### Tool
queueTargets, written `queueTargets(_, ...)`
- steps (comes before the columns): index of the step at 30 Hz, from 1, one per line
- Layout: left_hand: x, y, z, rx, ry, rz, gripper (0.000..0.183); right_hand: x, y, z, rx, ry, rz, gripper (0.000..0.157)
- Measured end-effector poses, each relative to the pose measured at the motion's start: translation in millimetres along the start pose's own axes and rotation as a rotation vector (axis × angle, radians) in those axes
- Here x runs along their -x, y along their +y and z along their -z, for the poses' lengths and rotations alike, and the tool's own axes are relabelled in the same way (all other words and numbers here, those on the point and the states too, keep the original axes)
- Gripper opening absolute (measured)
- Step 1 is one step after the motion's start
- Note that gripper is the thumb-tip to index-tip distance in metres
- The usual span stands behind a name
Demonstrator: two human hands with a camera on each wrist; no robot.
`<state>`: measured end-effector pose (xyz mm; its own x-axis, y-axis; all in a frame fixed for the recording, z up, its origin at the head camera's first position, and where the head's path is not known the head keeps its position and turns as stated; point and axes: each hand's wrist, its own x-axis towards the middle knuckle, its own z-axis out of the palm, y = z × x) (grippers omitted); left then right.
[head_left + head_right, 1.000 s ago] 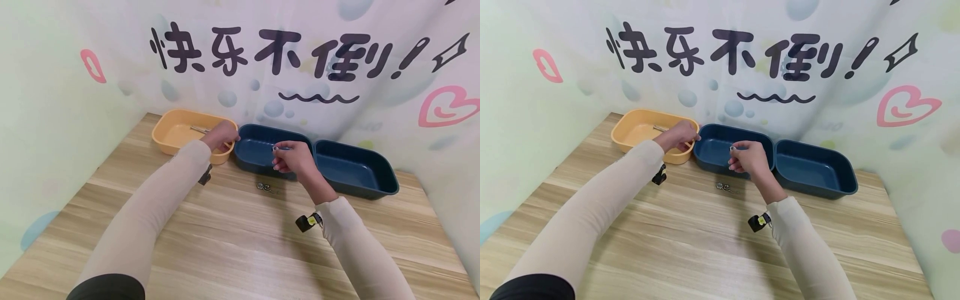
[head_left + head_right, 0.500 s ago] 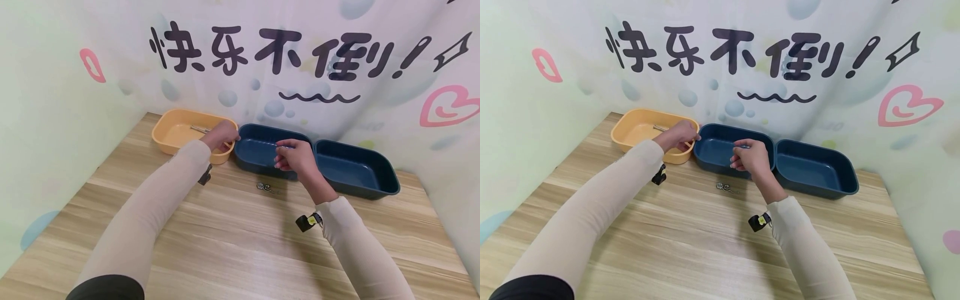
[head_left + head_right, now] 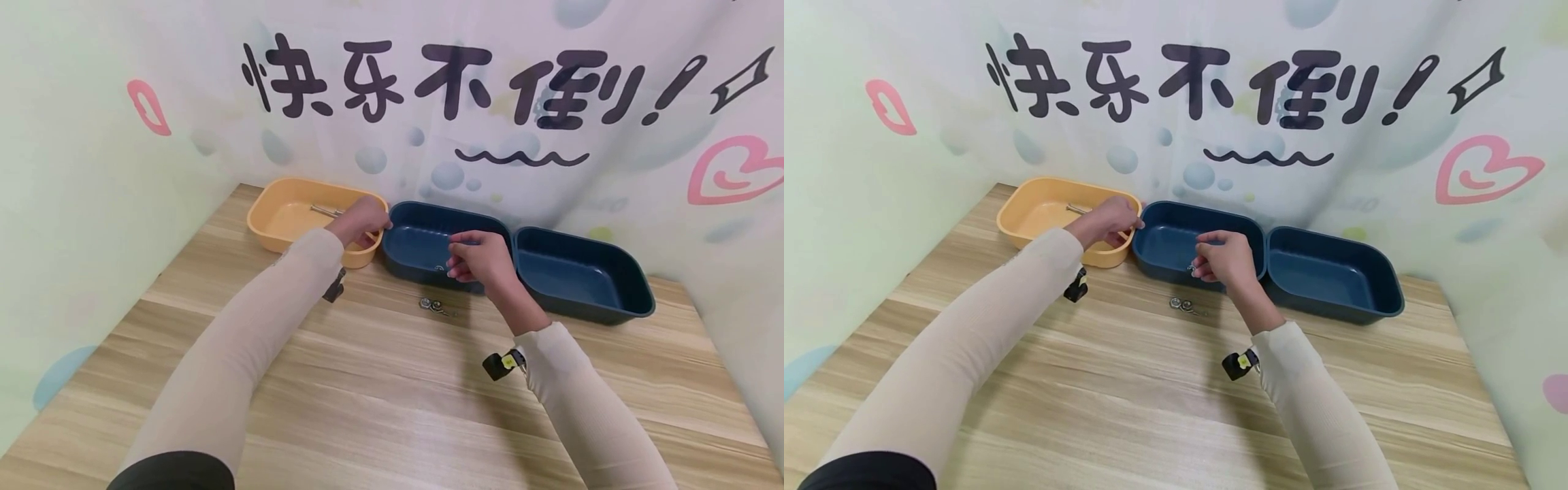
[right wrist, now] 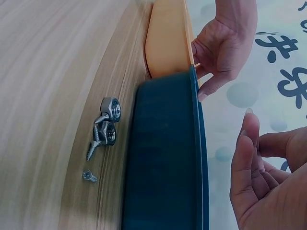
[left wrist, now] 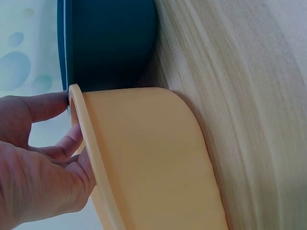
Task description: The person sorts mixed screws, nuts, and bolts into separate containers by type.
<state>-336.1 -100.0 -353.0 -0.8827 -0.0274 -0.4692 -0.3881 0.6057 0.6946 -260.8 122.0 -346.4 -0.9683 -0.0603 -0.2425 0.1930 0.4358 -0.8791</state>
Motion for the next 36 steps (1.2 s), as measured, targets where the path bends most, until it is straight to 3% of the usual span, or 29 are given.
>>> queueTargets(22,-6.1,2.4,0.8,0.000,0.013,0.035,0.028,17.1,0.6,-2.3,0.014,-0.047,-0.005,0.028)
queueTargets(36,-5.5,-0.3,-2.0,0.004,0.020,0.014,0.034,28.4,26.4,-10.2,0.045,-0.110,-0.076,0.030)
